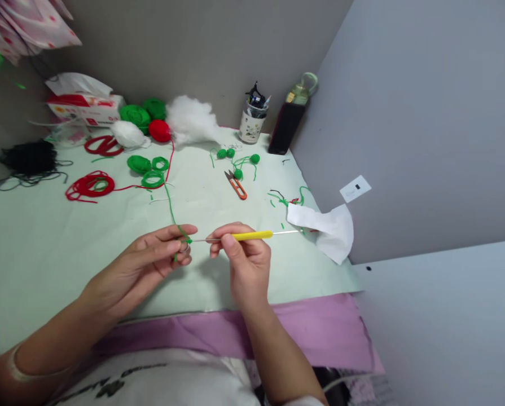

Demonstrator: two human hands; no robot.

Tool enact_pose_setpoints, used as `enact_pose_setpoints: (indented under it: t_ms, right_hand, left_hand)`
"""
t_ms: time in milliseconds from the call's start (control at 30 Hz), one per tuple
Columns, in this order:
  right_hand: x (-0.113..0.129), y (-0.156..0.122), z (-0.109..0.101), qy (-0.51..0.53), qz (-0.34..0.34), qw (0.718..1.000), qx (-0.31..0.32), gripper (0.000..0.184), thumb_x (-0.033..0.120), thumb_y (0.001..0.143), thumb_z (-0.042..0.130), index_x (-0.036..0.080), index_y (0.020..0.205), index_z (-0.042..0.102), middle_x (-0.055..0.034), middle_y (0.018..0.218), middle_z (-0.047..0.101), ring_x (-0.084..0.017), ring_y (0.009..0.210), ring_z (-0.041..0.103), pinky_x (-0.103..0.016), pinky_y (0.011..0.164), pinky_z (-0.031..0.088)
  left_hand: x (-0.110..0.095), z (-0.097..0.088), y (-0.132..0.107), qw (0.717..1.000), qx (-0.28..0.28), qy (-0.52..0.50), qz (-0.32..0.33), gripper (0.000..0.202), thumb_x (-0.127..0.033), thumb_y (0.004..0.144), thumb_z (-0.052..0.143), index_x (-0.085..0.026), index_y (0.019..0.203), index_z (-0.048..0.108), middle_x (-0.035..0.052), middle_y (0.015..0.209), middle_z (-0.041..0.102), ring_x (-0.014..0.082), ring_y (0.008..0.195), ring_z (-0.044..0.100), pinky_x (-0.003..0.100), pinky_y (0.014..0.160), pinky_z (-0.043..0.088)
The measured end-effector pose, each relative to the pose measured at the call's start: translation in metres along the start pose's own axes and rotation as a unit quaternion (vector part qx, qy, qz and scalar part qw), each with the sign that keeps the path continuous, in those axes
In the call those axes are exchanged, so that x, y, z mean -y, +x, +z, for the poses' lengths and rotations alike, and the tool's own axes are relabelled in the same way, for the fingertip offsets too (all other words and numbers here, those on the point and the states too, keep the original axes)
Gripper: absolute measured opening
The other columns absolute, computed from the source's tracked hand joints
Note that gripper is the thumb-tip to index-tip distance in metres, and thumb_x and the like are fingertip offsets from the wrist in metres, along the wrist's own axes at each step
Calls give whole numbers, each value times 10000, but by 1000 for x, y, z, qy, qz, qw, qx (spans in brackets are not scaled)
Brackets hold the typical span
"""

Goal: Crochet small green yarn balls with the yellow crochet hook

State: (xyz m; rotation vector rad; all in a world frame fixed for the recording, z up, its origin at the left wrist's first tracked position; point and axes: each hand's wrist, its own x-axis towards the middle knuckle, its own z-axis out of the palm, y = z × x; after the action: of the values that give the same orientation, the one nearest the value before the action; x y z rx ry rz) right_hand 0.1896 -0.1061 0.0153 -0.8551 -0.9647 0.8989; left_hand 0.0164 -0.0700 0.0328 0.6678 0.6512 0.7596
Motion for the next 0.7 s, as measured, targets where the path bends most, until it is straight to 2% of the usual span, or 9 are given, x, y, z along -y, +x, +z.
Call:
enact_pose_setpoints:
  t_ms: [67, 167, 433, 567, 700]
  right_hand:
    - [0, 1, 0, 22, 26, 999, -9, 113, 296, 918, 722, 210, 871, 778, -24, 781, 716, -120, 609, 637, -259, 557, 546]
    - [0, 1, 1, 19, 30, 999, -16, 118, 315, 904, 736, 209, 864, 770, -26, 781, 722, -119, 605, 631, -257, 554, 547]
    - [-2, 0, -2, -21, -30, 999, 25, 108, 303, 942, 705, 228, 918, 779, -34, 844, 718, -137, 667, 651, -287, 601, 565]
    - [0, 2, -5, -7, -23, 999, 22, 111, 284, 941, 701, 218, 896, 779, -32, 813, 713, -134, 648, 641, -277, 582, 554]
    - [0, 2, -4, 22, 8, 999, 35, 122, 307, 937, 708, 222, 872, 766, -22, 759, 705, -134, 615, 628, -261, 536, 539]
  left_hand:
    - [1, 0, 0, 1000, -3, -3, 4, 185, -218, 864, 802, -204, 1047, 824, -10, 801, 630, 87, 746, 597, 192, 746, 484]
    - [1, 0, -1, 1000, -6, -8, 6, 202, -212, 856, 806, -198, 1057, 821, -6, 804, 629, 93, 741, 595, 201, 742, 487]
    - [-1, 2, -3, 999, 16, -32, -41, 368, -215, 867, 801, -194, 1234, 776, -1, 806, 620, 90, 702, 566, 220, 728, 494]
    - [-3, 0, -2, 998, 20, -43, -39, 332, -205, 864, 799, -191, 1195, 792, -9, 800, 595, 87, 711, 568, 219, 734, 490]
    - [-1, 1, -2, 1000, -2, -1, -8, 280, -230, 864, 802, -213, 1143, 806, -11, 817, 611, 96, 739, 575, 218, 739, 467]
